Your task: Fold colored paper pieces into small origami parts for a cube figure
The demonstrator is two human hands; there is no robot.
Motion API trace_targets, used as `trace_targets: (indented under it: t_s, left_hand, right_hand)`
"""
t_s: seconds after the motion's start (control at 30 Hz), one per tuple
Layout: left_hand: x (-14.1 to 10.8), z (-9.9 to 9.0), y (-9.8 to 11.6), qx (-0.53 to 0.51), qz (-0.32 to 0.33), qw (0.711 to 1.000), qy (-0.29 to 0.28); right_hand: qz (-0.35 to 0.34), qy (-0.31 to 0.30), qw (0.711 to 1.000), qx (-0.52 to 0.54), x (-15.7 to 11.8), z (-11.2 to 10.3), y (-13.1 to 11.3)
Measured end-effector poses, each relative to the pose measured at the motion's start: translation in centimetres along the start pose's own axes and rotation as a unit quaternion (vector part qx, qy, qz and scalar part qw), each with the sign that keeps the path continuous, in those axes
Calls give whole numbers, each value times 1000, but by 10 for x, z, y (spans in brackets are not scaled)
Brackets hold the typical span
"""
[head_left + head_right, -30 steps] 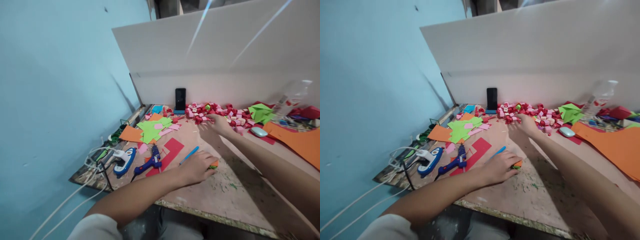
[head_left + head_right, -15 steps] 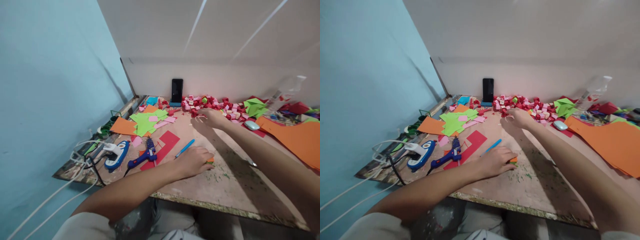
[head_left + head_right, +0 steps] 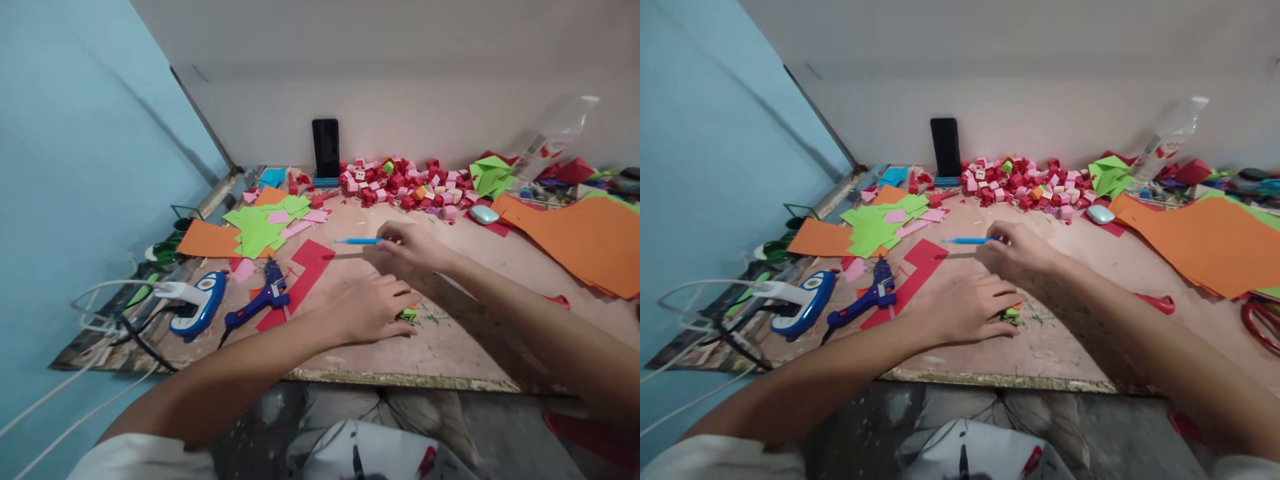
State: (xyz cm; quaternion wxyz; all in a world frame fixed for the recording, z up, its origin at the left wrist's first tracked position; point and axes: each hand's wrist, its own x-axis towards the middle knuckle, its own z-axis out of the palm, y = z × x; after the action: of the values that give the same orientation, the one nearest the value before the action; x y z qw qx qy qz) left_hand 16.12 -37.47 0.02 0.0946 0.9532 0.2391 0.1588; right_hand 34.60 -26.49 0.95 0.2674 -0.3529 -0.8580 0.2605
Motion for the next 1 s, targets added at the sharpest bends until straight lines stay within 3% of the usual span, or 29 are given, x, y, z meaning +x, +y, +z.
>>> trace_targets:
  t_s: [0.1, 0.17, 0.23, 0.27, 0.4, 0.47, 0.57, 0.63, 0.7, 0.73, 0.8, 0.87, 0.93, 1.0]
  left_hand:
    - [0, -15, 0, 26, -15, 998, 61]
    - [1, -25, -2, 28, -56, 989, 135]
    - [1, -32, -6, 29, -113, 974, 196]
    - [2, -33, -7, 21, -135, 970, 200]
    - [2, -29, -11, -43, -190, 975, 109]
    - [2, -24, -8, -41, -194, 978, 63]
    - [1, -21, -1, 14, -160, 987, -3]
    - [2, -25, 4, 39, -151, 987, -41]
    - [3, -32, 5, 44, -176, 982, -54]
    - [4, -36, 3, 47, -200, 978, -46]
    - [8, -42, -3, 57, -265, 962, -14]
    - [11, -44, -11, 67, -280, 958, -1]
    - [12, -42, -18, 68, -249, 966, -25]
    - [7, -36, -24, 74, -234, 969, -45]
  right_hand:
    - [72, 92, 992, 40, -30, -25, -8]
    - [164, 167, 951, 202, -47, -37, -15]
    - [171, 182, 914, 320, -58, -43, -23]
    - [165, 183, 902, 355, -62, -44, -27]
    - [145, 166, 874, 433, -75, -34, -44]
    - [158, 123, 870, 451, -81, -22, -54]
    - [187, 67, 894, 403, -87, -10, -68]
    - [198, 59, 905, 372, -88, -19, -70]
    - [190, 103, 902, 374, -89, -44, -65]
    - [186, 182, 893, 367, -88, -60, -62]
    - [98, 368, 853, 356, -87, -89, -55]
    - [110, 439, 837, 308, -86, -100, -50]
    - [141, 361, 881, 272, -87, -89, -48]
    - [124, 300, 903, 280, -90, -63, -45]
